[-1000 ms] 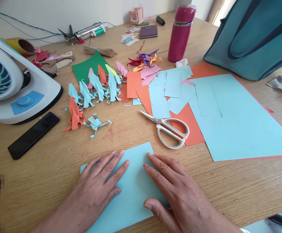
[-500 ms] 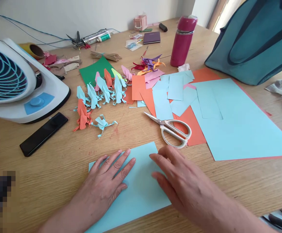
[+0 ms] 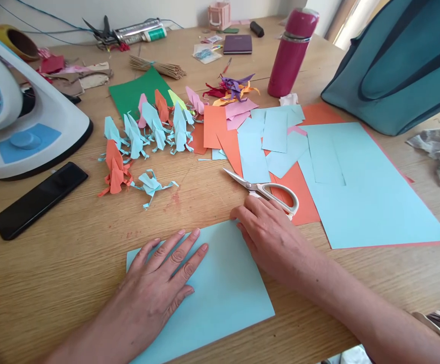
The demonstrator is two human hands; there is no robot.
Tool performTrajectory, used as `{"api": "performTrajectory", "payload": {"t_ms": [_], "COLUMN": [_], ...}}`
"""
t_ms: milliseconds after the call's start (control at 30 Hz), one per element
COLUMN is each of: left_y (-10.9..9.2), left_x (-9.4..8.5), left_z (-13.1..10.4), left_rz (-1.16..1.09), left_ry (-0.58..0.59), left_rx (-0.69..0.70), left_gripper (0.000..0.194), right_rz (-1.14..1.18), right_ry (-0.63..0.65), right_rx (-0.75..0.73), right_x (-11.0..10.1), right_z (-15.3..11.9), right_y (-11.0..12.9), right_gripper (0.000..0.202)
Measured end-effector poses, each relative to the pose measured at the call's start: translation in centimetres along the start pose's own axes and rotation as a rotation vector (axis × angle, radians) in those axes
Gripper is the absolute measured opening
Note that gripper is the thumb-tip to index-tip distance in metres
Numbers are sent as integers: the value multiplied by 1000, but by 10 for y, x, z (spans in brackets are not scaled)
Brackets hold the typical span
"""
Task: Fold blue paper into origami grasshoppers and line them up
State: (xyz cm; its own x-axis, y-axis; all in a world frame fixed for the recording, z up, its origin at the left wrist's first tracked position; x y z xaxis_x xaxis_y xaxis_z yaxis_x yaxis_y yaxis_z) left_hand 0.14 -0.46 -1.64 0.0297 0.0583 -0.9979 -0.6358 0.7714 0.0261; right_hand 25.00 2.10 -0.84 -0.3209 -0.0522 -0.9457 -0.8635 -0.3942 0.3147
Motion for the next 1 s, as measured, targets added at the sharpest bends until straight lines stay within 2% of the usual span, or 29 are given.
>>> {"api": "performTrajectory", "payload": {"t_ms": [600, 700, 833, 1000], "left_y": [0, 1, 2, 0], "left_x": [-1, -3, -7, -12], "left_z": [3, 5, 8, 10], "left_rz": [29, 14, -24, -90], "left_ry": [48, 68, 108, 129], "left_rx": [6, 7, -6, 0], "left_gripper": [46, 46, 45, 46], "right_rz": [59, 77, 211, 344], "right_ry": [-21, -48, -69, 61], "right_rx": [-14, -60, -167, -278], "right_x": [1, -1, -10, -18], "right_z": [2, 0, -7, -20], "right_y": [-4, -2, 7, 27], "right_gripper": [15, 15, 21, 29]}}
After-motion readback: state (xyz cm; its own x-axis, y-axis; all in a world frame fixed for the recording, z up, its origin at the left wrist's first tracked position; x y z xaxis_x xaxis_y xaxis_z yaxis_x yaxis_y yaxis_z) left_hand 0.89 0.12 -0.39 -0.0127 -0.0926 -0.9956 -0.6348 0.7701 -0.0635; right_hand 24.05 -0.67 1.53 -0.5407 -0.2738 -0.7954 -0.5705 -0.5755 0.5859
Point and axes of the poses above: each hand's wrist, its own z-axis towards the middle knuckle, its own x-axis out of the palm, y = z × x, the point moved 1 cm from there along z, towards the middle knuckle
